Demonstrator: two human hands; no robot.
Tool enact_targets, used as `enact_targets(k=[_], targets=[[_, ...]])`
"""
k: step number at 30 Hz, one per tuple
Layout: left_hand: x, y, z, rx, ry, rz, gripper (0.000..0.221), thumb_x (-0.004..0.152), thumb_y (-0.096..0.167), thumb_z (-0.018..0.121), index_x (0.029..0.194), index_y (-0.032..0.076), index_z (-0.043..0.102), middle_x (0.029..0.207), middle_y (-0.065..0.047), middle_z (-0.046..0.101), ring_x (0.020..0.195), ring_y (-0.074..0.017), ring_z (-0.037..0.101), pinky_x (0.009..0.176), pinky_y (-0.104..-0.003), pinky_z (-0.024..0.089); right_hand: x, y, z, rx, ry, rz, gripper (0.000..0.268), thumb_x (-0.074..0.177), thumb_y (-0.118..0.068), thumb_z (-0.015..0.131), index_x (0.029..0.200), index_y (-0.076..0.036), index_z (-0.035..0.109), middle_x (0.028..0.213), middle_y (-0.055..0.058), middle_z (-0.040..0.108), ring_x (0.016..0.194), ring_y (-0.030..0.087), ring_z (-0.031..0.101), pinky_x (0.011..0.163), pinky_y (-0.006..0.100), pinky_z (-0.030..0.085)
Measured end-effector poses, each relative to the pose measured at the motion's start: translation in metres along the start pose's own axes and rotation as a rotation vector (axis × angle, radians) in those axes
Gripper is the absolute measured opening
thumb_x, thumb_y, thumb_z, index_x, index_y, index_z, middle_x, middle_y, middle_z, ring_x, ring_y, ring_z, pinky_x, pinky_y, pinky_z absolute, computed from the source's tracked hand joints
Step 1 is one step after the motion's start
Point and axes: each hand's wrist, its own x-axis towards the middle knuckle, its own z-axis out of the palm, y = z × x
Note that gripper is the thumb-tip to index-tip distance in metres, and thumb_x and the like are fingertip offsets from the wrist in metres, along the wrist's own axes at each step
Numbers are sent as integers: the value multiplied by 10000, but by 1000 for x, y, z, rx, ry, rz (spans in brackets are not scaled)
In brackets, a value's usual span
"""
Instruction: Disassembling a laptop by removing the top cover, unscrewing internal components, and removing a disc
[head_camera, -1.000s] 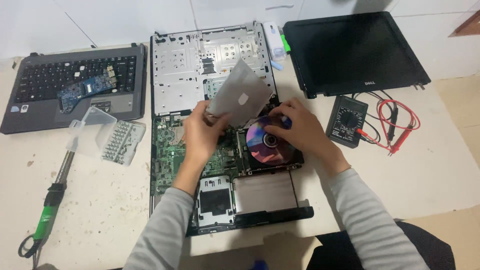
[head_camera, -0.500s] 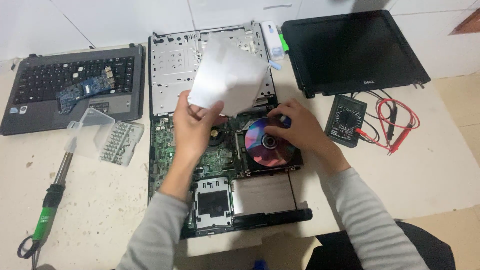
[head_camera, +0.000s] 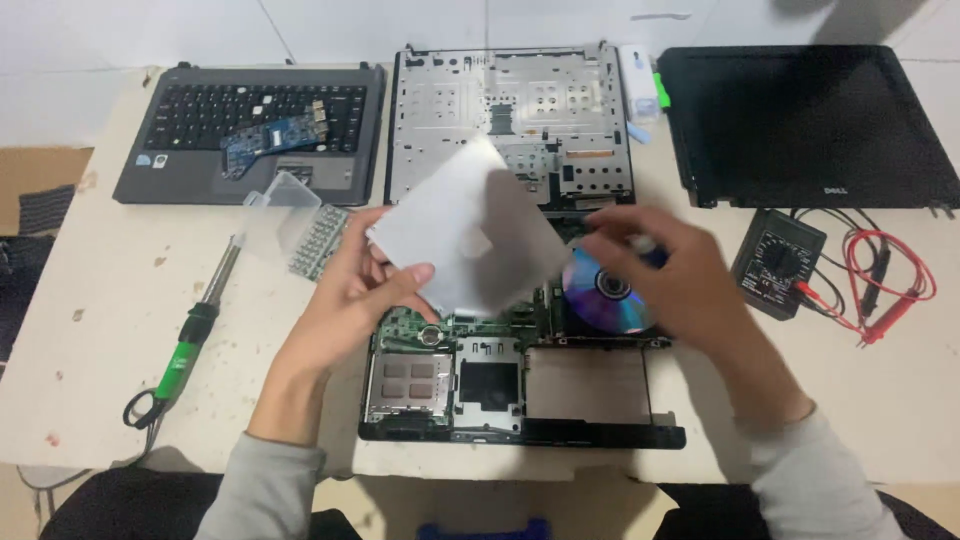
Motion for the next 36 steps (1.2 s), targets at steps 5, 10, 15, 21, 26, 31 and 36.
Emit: enact_targets(k=[5,10,15,21,26,31,36], targets=[[-14,0,1,104,-134,-21,626,963,-75,684,1539,54,477,1174,-271,749,832,-304,813,649,-520,762,-16,-12,36,85,-129,2,596,873,-492,894,1299,-83,819,1166,250,850,1217,445,773,1084,601,542],[-18,-2,16,215,-63,9,609,931,-98,682,1512,16,539,1160,-290,785,853,-397,847,671,-519,746,-20,-24,47,152,-144,58,560,863,-474,913,1200,-29,870,1076,290,871,1123,513,808,973,597,582],[-18,3,58,192,218,24,752,829,69,934,1444,-1,506,1214,-248,675,1117,-297,616,830,-530,643,-30,-36,54,66,-170,93,644,891,-550,891,1171,27,830,1032,320,835,1001,459,832,808,556,667],[-21,-18,71,162,295,-21,755,796,43,965,1395,-25,511,1188,-251,648,1169,-314,578,879,-520,649,-33,-46,50,62,-145,198,576,877,-478,926,1186,0,837,1042,283,850,1058,466,842,831,608,676],[-25,-2,74,133,249,-24,740,816,14,926,1430,-47,518,1194,-309,718,1170,-353,685,925,-534,660,-32,-33,47,123,-180,178,581,899,-459,904,1229,14,829,1036,298,844,998,466,845,743,610,671],[-28,12,76,38,247,-46,758,819,15,894,1480,-43,526,1205,-294,749,1122,-370,766,907,-523,700,-28,-12,49,233,-197,152,549,897,-461,899,1175,10,860,977,283,868,923,357,837,735,547,666],[-33,-18,68,-145,294,-113,531,853,-13,879,1353,-76,714,1124,-298,842,995,-368,839,891,-492,704,-25,22,58,321,-215,75,451,1029,-387,780,1314,-40,825,1091,274,869,996,332,796,824,568,633]])
